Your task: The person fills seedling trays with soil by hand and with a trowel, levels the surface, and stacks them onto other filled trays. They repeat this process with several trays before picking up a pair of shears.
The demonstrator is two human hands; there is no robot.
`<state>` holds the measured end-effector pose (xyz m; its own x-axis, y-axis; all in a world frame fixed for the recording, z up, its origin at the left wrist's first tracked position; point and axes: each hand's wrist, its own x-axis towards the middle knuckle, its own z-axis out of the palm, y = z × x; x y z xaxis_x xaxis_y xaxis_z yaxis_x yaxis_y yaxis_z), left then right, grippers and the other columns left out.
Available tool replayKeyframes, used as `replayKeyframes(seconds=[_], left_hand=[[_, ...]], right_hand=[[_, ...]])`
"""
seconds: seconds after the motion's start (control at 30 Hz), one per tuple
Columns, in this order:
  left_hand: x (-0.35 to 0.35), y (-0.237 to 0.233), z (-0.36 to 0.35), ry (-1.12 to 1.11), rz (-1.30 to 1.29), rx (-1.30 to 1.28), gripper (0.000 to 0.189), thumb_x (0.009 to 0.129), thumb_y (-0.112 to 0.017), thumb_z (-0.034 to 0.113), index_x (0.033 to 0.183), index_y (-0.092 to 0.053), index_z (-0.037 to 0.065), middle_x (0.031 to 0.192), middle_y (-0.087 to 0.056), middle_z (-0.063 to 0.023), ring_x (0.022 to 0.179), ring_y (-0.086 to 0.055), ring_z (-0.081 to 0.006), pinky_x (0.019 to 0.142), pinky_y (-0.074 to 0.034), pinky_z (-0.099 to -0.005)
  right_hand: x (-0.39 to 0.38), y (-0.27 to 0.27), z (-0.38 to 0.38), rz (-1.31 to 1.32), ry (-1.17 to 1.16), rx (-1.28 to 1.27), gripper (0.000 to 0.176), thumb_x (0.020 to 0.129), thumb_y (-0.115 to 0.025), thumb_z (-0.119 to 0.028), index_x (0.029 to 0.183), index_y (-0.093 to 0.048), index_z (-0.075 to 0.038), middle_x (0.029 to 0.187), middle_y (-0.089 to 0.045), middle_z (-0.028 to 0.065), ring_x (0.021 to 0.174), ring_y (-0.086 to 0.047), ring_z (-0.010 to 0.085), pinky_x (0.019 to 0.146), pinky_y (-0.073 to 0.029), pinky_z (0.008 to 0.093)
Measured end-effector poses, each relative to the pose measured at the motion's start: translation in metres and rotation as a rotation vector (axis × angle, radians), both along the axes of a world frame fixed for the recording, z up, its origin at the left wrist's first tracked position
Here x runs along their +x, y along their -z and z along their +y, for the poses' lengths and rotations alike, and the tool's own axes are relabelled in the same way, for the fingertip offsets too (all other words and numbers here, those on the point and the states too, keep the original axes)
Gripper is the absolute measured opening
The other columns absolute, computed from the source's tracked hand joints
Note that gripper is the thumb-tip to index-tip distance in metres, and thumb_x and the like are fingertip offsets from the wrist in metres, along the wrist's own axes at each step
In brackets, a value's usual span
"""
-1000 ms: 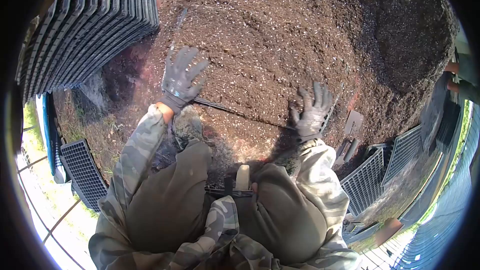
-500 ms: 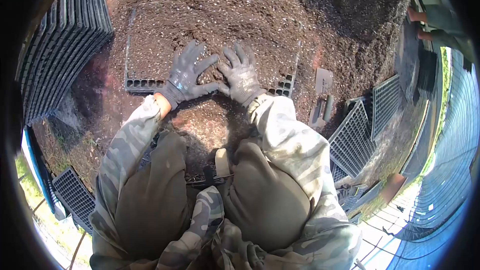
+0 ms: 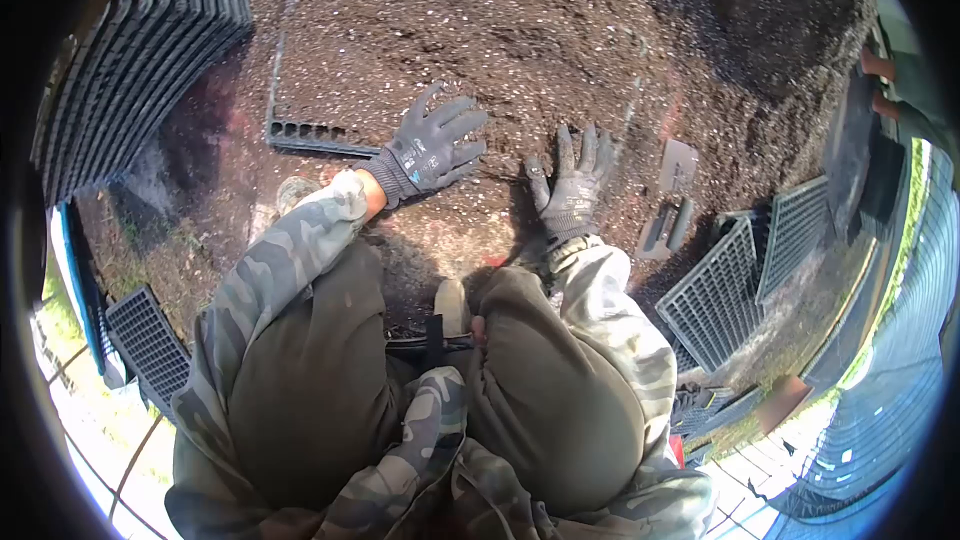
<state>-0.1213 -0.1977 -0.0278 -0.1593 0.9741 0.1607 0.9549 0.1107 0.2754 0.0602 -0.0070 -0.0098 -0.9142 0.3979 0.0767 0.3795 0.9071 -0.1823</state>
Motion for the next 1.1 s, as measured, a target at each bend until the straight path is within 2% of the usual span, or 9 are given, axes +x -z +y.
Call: replayKeyframes(seconds=[0.07, 0.27, 0.43, 0.53, 0.63, 0.7, 0.73, 0.87, 1.1], left_hand=[[-0.016, -0.011, -0.030, -0.116, -0.002, 0.059, 0.025, 0.076, -0.066, 0.031, 0.099, -0.064, 0.022, 0.120, -0.055, -0.0049, 0.118, -0.049, -0.0288, 0.106, -0.027, -0.0572], [-0.068, -0.009, -0.131, -0.526, 0.069, 0.115, 0.018, 0.081, -0.060, 0.023, 0.097, -0.062, 0.014, 0.121, -0.054, -0.0116, 0.119, -0.048, -0.0355, 0.103, -0.031, -0.0548], [-0.083, -0.002, -0.155, -0.783, -0.066, 0.114, 0.041, 0.081, -0.059, 0.023, 0.121, -0.059, 0.015, 0.130, -0.047, -0.0165, 0.125, -0.041, -0.0396, 0.104, -0.032, -0.0534], [-0.056, -0.018, -0.122, -0.613, 0.027, -0.024, 0.050, 0.089, -0.051, 0.031, 0.137, -0.047, 0.015, 0.140, -0.039, -0.0215, 0.133, -0.032, -0.0414, 0.108, -0.028, -0.0531], [-0.033, -0.024, -0.083, -0.444, -0.149, 0.027, 0.047, 0.088, -0.052, 0.034, 0.131, -0.054, 0.014, 0.140, -0.039, -0.0214, 0.133, -0.033, -0.0400, 0.111, -0.024, -0.0531], [-0.017, -0.011, -0.067, -0.354, -0.156, -0.419, 0.039, 0.086, -0.055, 0.032, 0.120, -0.063, 0.014, 0.140, -0.040, -0.0191, 0.131, -0.036, -0.0389, 0.111, -0.024, -0.0521], [-0.019, 0.010, -0.074, -0.364, -0.072, -0.035, 0.032, 0.084, -0.058, 0.030, 0.109, -0.069, 0.012, 0.136, -0.046, -0.0154, 0.130, -0.039, -0.0374, 0.111, -0.024, -0.0531], [-0.051, -0.007, -0.106, -0.642, 0.034, 0.075, 0.039, 0.086, -0.058, 0.018, 0.124, -0.059, 0.013, 0.130, -0.051, -0.0143, 0.127, -0.043, -0.0340, 0.110, -0.025, -0.0502], [-0.062, -0.005, -0.126, -0.766, 0.154, -0.145, 0.053, 0.093, -0.050, 0.037, 0.141, -0.042, 0.018, 0.142, -0.039, -0.0183, 0.133, -0.032, -0.0397, 0.111, -0.020, -0.0521]], right_hand=[[-0.014, 0.010, -0.008, 0.047, -0.038, 0.004, 0.058, 0.085, -0.058, -0.041, 0.135, -0.048, -0.014, 0.145, -0.030, 0.0205, 0.134, -0.025, 0.0442, 0.111, -0.014, 0.0580], [-0.028, 0.022, -0.015, 0.114, -0.161, -0.035, 0.049, 0.087, -0.055, -0.036, 0.132, -0.051, -0.015, 0.141, -0.035, 0.0186, 0.132, -0.028, 0.0429, 0.110, -0.018, 0.0595], [-0.052, 0.007, -0.035, 0.061, -0.219, -0.096, 0.054, 0.088, -0.056, -0.042, 0.131, -0.050, -0.012, 0.132, -0.041, 0.0233, 0.132, -0.028, 0.0445, 0.111, -0.016, 0.0596], [-0.085, -0.002, -0.057, -0.028, -0.373, -0.099, 0.054, 0.089, -0.052, -0.047, 0.135, -0.048, -0.018, 0.134, -0.043, 0.0242, 0.132, -0.030, 0.0444, 0.112, -0.015, 0.0580], [-0.102, 0.000, -0.073, -0.156, -0.592, -0.098, 0.049, 0.090, -0.051, -0.043, 0.134, -0.049, -0.021, 0.137, -0.043, 0.0193, 0.132, -0.033, 0.0403, 0.113, -0.016, 0.0544], [-0.096, 0.006, -0.064, -0.151, -0.597, -0.095, 0.045, 0.089, -0.053, -0.039, 0.130, -0.052, -0.021, 0.138, -0.043, 0.0162, 0.131, -0.036, 0.0383, 0.113, -0.019, 0.0542], [-0.089, 0.008, -0.054, -0.127, -0.552, -0.057, 0.043, 0.088, -0.055, -0.037, 0.128, -0.054, -0.021, 0.139, -0.043, 0.0156, 0.130, -0.036, 0.0382, 0.112, -0.020, 0.0545], [-0.028, 0.014, 0.001, -0.039, -0.175, 0.051, 0.041, 0.087, -0.058, -0.030, 0.127, -0.055, -0.022, 0.141, -0.040, 0.0147, 0.127, -0.037, 0.0395, 0.110, -0.023, 0.0555], [0.029, 0.038, 0.047, 0.028, 0.432, -0.109, 0.049, 0.093, -0.049, -0.032, 0.139, -0.044, -0.016, 0.143, -0.033, 0.0220, 0.129, -0.033, 0.0442, 0.109, -0.023, 0.0552]])
